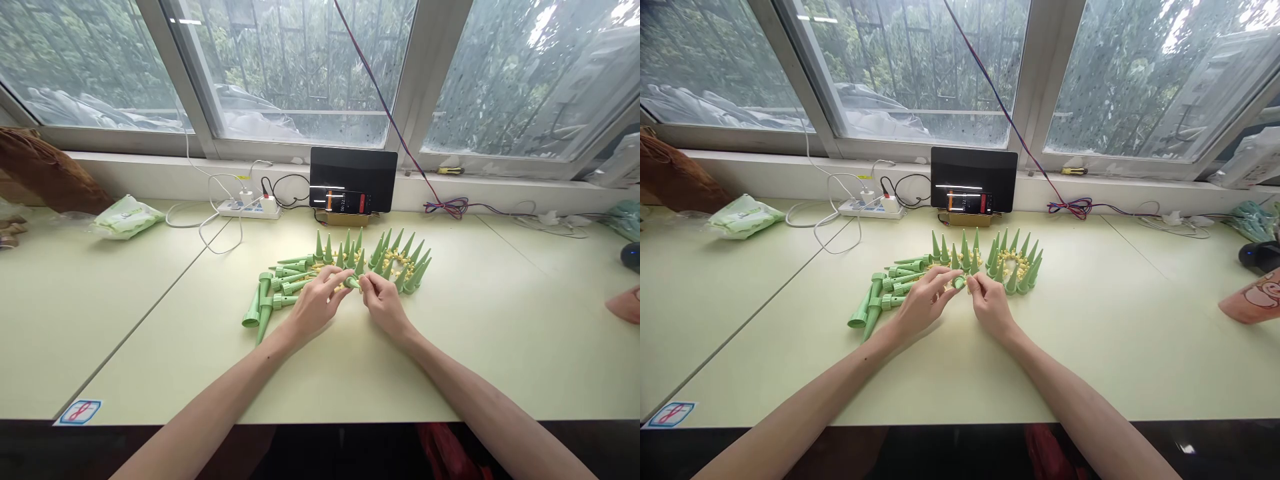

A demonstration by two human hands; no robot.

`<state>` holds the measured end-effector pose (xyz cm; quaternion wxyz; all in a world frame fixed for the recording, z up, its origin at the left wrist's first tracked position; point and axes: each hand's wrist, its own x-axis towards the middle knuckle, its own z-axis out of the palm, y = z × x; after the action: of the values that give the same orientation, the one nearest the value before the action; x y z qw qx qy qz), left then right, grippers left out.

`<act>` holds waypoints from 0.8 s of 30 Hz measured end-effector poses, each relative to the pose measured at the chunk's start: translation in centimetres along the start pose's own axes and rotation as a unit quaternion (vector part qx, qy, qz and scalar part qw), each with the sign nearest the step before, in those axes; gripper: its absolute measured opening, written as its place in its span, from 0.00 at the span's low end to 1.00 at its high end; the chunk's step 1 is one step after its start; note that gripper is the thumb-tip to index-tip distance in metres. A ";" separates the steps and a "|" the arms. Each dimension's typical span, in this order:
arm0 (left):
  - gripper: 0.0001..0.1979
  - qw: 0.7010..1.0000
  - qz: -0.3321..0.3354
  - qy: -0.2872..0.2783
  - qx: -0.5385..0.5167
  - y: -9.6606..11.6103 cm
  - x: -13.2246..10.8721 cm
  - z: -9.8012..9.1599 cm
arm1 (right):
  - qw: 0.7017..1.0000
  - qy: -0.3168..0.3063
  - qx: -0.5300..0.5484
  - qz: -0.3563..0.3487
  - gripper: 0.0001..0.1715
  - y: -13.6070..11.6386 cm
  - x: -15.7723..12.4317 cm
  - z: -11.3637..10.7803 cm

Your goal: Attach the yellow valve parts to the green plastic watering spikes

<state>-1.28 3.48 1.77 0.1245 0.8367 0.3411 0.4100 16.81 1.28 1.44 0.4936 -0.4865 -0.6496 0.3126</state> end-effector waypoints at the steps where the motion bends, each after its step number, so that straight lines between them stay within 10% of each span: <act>1: 0.13 0.999 -0.024 0.006 -0.020 0.1 0.1 0.0 | 1.000 0.009 -0.002 0.000 0.23 -0.1 0.0 0.0; 14: 0.27 0.875 -0.303 -0.155 -0.343 1.4 0.8 -0.8 | 0.998 0.006 -0.034 -0.052 0.19 -0.6 -0.2 -0.2; 24: 0.19 0.929 -0.240 -0.105 -0.261 1.3 0.3 -0.5 | 0.999 0.003 -0.014 -0.028 0.22 0.0 -0.2 0.0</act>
<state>-0.93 2.70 2.96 0.4682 0.7062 0.3974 0.3524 16.80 1.10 1.31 0.4978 -0.4755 -0.6657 0.2879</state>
